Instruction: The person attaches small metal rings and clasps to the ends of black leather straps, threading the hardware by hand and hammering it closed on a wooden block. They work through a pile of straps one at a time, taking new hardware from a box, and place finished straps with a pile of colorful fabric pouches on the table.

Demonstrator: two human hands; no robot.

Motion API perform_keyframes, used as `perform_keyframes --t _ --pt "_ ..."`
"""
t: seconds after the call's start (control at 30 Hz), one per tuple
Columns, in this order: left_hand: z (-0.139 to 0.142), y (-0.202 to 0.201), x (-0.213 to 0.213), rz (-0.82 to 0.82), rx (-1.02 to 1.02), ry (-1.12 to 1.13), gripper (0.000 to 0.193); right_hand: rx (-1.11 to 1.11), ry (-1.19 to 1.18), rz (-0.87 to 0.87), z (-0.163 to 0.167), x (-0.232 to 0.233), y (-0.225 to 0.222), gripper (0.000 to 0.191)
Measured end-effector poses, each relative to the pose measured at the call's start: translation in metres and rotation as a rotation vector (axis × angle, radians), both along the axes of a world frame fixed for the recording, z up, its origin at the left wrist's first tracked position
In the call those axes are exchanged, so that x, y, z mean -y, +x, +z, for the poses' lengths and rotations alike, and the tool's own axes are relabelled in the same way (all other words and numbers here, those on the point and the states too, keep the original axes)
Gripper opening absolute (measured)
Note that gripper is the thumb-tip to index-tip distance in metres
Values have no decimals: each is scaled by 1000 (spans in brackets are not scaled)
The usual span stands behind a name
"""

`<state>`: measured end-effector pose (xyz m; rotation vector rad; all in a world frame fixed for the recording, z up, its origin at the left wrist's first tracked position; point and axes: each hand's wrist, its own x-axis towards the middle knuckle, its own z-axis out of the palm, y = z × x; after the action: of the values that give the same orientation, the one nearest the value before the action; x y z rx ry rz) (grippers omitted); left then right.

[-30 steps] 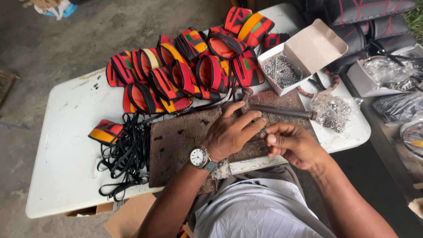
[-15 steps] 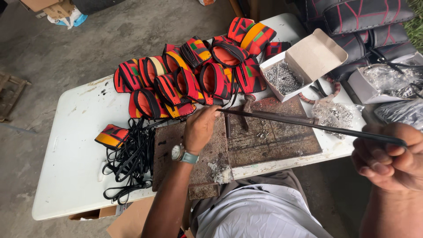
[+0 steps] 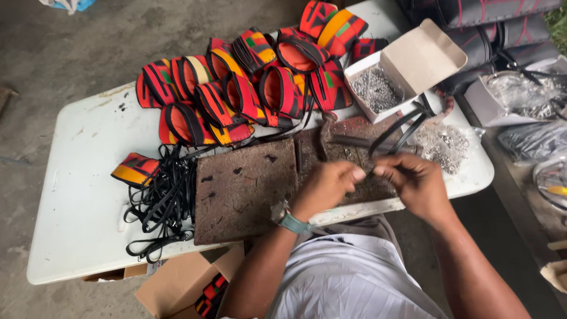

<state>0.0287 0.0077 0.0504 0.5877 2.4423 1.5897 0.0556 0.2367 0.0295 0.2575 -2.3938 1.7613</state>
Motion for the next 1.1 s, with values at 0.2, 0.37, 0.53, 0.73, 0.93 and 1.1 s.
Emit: perform_keyframes --t 0.2,0.37,0.53,0.73,0.93,1.1 --pt "-19 -24 4 -4 -362 -464 8 180 -146 -146 -21 -13 -22 17" --pt "-38 -24 -18 17 -375 -632 11 247 -200 -143 -40 -9 -23 19" --pt "-32 -28 -26 -12 -394 -598 6 242 -246 -114 -45 -3 -25 17" --pt "-18 -19 -16 46 -121 -105 11 220 -282 -168 -45 0 -28 17" --pt "-32 -25 -12 0 57 243 13 284 -689 -113 -47 7 -32 20" --pt "-35 -26 -4 184 45 65 10 231 -501 -207 -55 14 -42 18"
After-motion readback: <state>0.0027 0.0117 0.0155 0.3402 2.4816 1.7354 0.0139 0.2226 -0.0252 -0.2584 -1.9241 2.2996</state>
